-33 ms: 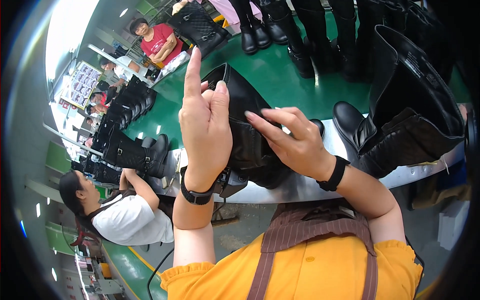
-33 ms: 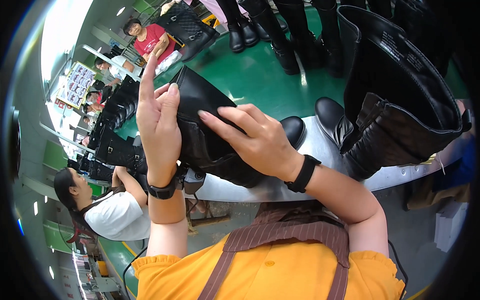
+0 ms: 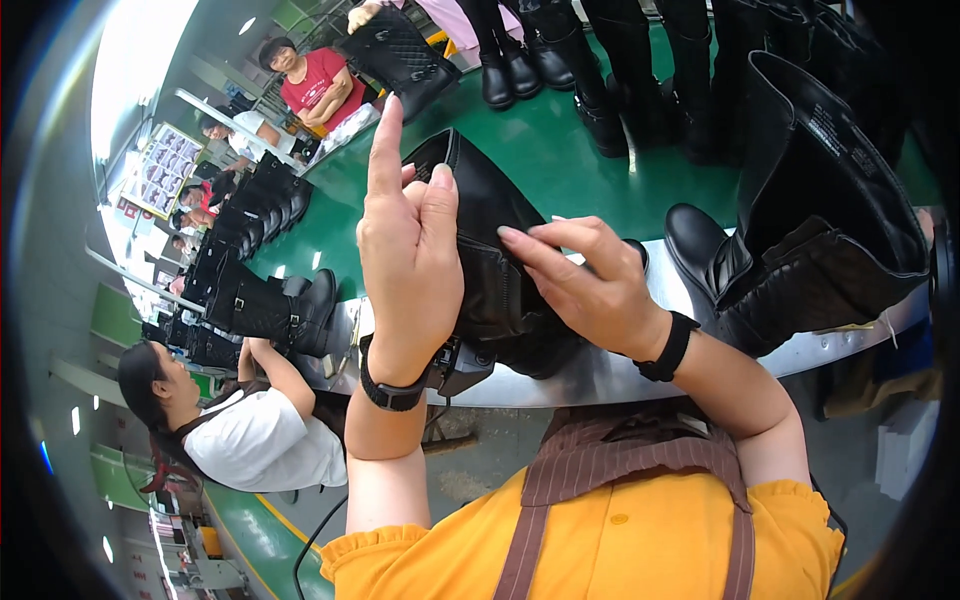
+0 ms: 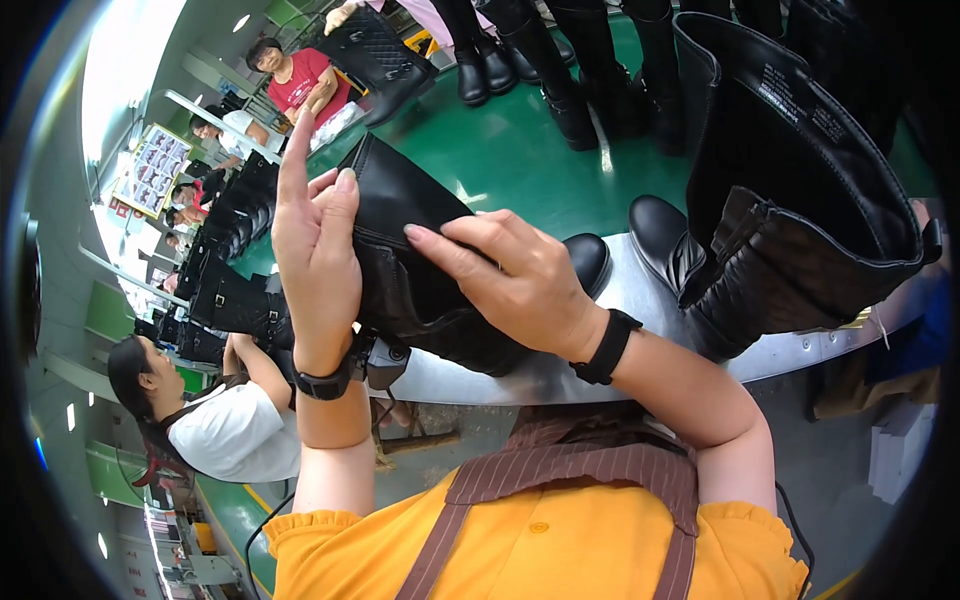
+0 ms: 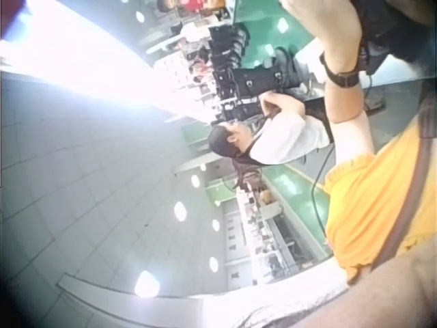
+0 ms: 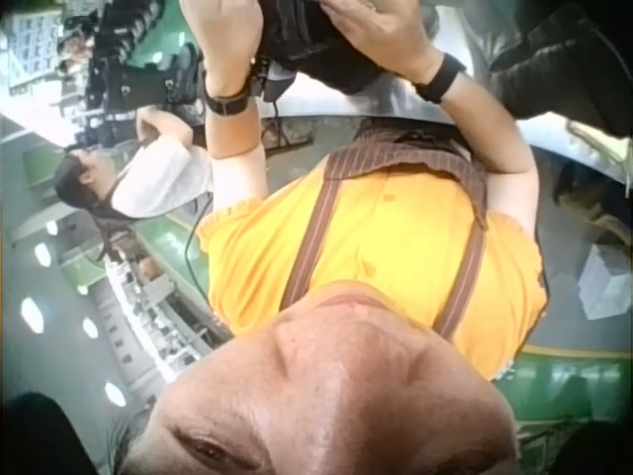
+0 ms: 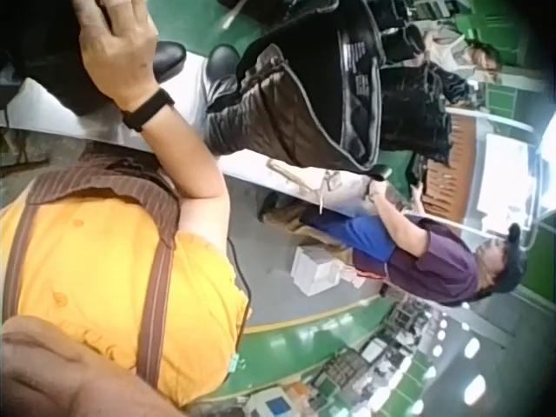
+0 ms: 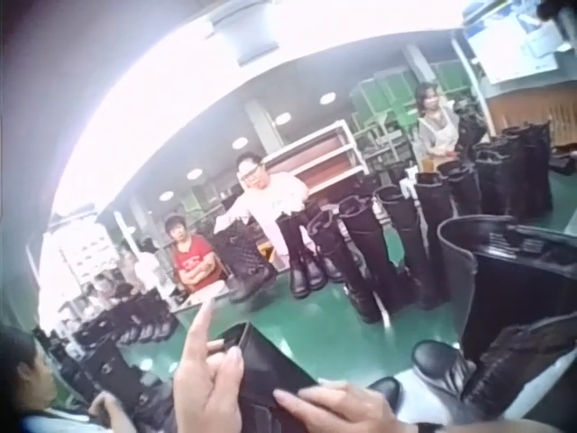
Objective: Inspecting and checking the zippers and stitching of manufactured black boots at a quality control station.
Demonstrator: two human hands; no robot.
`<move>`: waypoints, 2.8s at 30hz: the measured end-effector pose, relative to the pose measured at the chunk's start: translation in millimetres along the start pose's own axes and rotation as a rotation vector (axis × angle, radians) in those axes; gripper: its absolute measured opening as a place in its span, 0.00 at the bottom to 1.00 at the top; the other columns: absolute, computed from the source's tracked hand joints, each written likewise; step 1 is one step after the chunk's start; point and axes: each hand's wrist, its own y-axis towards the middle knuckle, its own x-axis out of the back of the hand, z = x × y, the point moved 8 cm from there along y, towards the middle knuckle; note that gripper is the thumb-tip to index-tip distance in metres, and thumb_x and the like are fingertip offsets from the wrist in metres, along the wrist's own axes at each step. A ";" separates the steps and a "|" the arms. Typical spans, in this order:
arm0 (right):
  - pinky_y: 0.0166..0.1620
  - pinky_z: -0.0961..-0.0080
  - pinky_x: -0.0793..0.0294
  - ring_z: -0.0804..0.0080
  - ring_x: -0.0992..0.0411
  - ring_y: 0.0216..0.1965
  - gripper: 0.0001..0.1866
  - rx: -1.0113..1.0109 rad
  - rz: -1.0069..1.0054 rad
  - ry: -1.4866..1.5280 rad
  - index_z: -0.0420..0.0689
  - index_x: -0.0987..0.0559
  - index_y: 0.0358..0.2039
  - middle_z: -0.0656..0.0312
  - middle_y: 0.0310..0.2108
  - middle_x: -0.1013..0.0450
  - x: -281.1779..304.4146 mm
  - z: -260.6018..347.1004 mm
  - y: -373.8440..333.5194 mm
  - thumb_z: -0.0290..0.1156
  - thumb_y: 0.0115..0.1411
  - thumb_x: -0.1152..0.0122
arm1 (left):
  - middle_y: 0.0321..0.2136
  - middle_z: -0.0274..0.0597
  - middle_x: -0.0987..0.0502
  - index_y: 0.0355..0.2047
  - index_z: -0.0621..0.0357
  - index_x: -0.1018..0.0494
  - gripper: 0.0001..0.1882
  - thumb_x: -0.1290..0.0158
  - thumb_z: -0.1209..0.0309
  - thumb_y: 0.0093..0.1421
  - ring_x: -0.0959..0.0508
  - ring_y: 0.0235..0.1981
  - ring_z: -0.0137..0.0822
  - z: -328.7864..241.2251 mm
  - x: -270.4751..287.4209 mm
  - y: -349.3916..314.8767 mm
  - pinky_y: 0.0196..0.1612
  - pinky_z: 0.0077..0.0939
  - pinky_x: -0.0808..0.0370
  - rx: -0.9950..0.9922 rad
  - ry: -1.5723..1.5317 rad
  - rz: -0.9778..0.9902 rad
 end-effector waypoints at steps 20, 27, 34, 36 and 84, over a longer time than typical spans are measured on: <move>0.28 0.76 0.27 0.75 0.26 0.22 0.11 -1.180 0.662 0.333 0.37 0.21 0.31 0.61 0.27 0.24 1.2 -58.1 -175.2 0.33 0.57 0.35 | 0.50 0.53 0.33 0.67 0.64 0.58 0.53 0.35 0.62 0.52 0.32 0.54 0.47 -28.3 52.9 -69.1 0.64 0.46 0.41 -0.519 0.238 -0.386; 0.26 0.83 0.27 0.81 0.27 0.21 0.16 -1.549 0.737 0.666 0.34 0.22 0.32 0.63 0.24 0.26 -57.0 -38.2 -215.2 0.37 0.65 0.42 | 0.65 0.57 0.51 0.67 0.64 0.63 0.64 0.28 0.65 0.42 0.48 0.67 0.49 111.7 -12.5 -203.5 0.67 0.49 0.49 0.034 0.002 -0.248; 0.22 0.87 0.37 0.85 0.38 0.15 0.18 -1.592 0.822 0.922 0.38 0.21 0.28 0.69 0.18 0.30 -70.6 -33.6 -222.9 0.39 0.68 0.47 | 0.39 0.47 0.19 0.42 0.69 0.25 0.26 0.28 0.72 0.44 0.20 0.40 0.34 167.3 -100.3 -250.6 0.47 0.27 0.24 0.696 -0.476 0.243; 0.20 0.87 0.41 0.86 0.38 0.14 0.18 -1.518 0.698 0.897 0.40 0.22 0.25 0.69 0.17 0.31 -62.1 -28.3 -201.6 0.38 0.68 0.47 | 0.35 0.45 0.17 0.39 0.67 0.22 0.20 0.30 0.73 0.46 0.19 0.36 0.32 162.0 -97.2 -246.7 0.43 0.26 0.22 0.663 -0.435 0.152; 0.52 0.74 0.29 0.63 0.27 0.50 0.22 -0.382 -0.075 -0.300 0.45 0.32 0.29 0.49 0.53 0.33 260.1 -21.1 21.1 0.25 0.44 0.23 | 0.32 0.39 0.22 0.42 0.71 0.26 0.22 0.58 0.60 0.72 0.28 0.34 0.27 -6.3 -224.7 -37.4 0.41 0.24 0.30 0.389 -1.181 0.125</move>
